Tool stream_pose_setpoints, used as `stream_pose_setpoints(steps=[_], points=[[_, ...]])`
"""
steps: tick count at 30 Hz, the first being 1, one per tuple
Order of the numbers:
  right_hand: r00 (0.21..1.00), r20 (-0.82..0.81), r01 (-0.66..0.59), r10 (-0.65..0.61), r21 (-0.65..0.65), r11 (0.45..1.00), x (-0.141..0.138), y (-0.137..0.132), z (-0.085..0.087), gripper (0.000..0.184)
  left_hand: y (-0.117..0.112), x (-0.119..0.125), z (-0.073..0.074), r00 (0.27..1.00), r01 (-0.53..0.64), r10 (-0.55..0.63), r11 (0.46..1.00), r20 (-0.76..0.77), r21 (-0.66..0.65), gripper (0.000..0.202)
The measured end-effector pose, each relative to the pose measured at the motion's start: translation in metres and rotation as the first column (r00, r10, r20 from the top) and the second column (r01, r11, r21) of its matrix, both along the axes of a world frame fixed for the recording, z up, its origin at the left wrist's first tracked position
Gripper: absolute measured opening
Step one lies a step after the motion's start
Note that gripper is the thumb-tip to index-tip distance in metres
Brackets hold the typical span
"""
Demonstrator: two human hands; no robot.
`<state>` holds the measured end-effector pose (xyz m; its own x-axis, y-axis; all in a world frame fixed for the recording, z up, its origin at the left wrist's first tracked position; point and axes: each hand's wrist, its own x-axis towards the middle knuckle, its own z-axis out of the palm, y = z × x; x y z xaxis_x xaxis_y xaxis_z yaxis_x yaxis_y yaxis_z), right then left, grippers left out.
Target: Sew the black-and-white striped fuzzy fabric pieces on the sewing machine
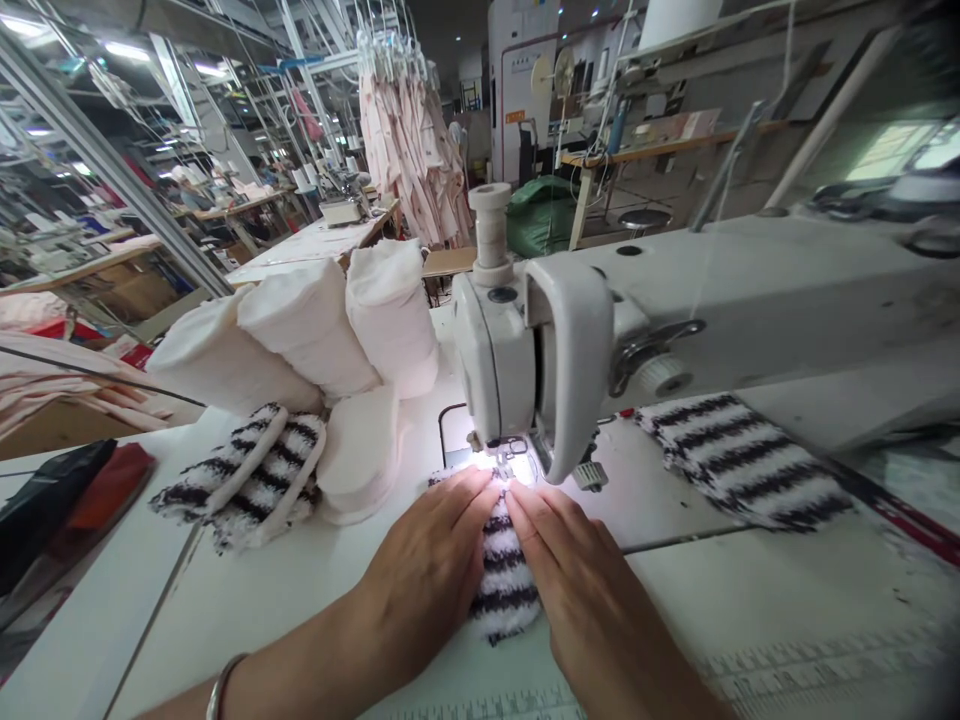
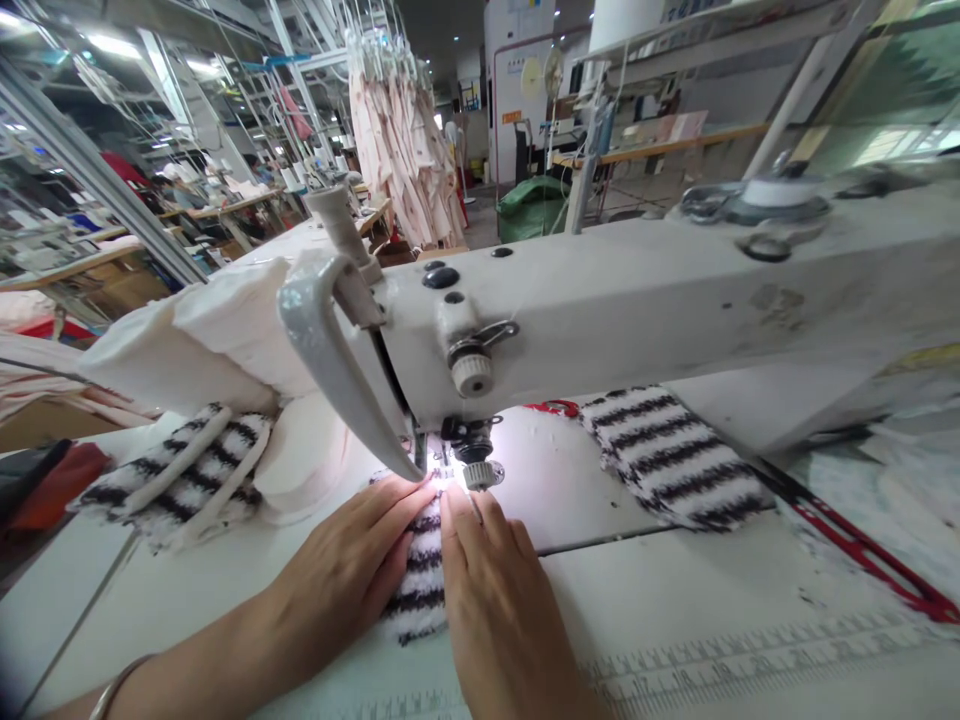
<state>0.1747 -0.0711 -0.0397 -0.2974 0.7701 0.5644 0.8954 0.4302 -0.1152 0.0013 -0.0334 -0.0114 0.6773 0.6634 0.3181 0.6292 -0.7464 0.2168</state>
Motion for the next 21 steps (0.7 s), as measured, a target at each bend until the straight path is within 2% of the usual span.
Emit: stream_pose_setpoints(steps=[2, 4, 6, 8, 12, 15, 21], points=[[0.995, -0.074, -0.078, 0.071, -0.092, 0.993, 0.007, 0.002, 0.002, 0.055, 0.001, -0.002, 0.007, 1.000, 0.023, -0.023, 0.999, 0.008, -0.045, 0.046], [0.966, -0.180, -0.222, 0.188, -0.196, 0.955, 0.019, 0.006, 0.009, 0.052, 0.001, -0.006, 0.017, 0.998, 0.036, -0.031, 0.994, 0.050, -0.099, 0.041], [0.917, -0.277, -0.359, 0.287, -0.260, 0.896, 0.032, 0.010, 0.019, 0.046, -0.001, -0.012, 0.029, 0.994, 0.039, -0.020, 0.985, 0.109, -0.169, 0.028], [0.888, -0.330, -0.415, 0.321, -0.273, 0.868, 0.041, 0.012, 0.025, 0.039, -0.004, -0.019, 0.036, 0.990, 0.043, -0.007, 0.966, 0.144, -0.253, 0.013], [0.906, -0.249, -0.399, 0.343, -0.229, 0.888, 0.040, 0.008, 0.025, 0.035, -0.008, -0.027, 0.035, 0.993, 0.042, 0.005, 0.922, 0.121, -0.386, 0.009], [0.935, -0.137, -0.350, 0.328, -0.184, 0.919, 0.031, 0.006, 0.019, 0.035, -0.008, -0.025, 0.029, 0.995, 0.039, -0.002, 0.922, 0.095, -0.385, 0.007], [0.946, -0.108, -0.319, 0.305, -0.145, 0.937, 0.026, 0.012, 0.017, 0.029, -0.006, -0.020, 0.028, 0.997, 0.057, -0.036, 0.925, 0.062, -0.376, 0.006]])
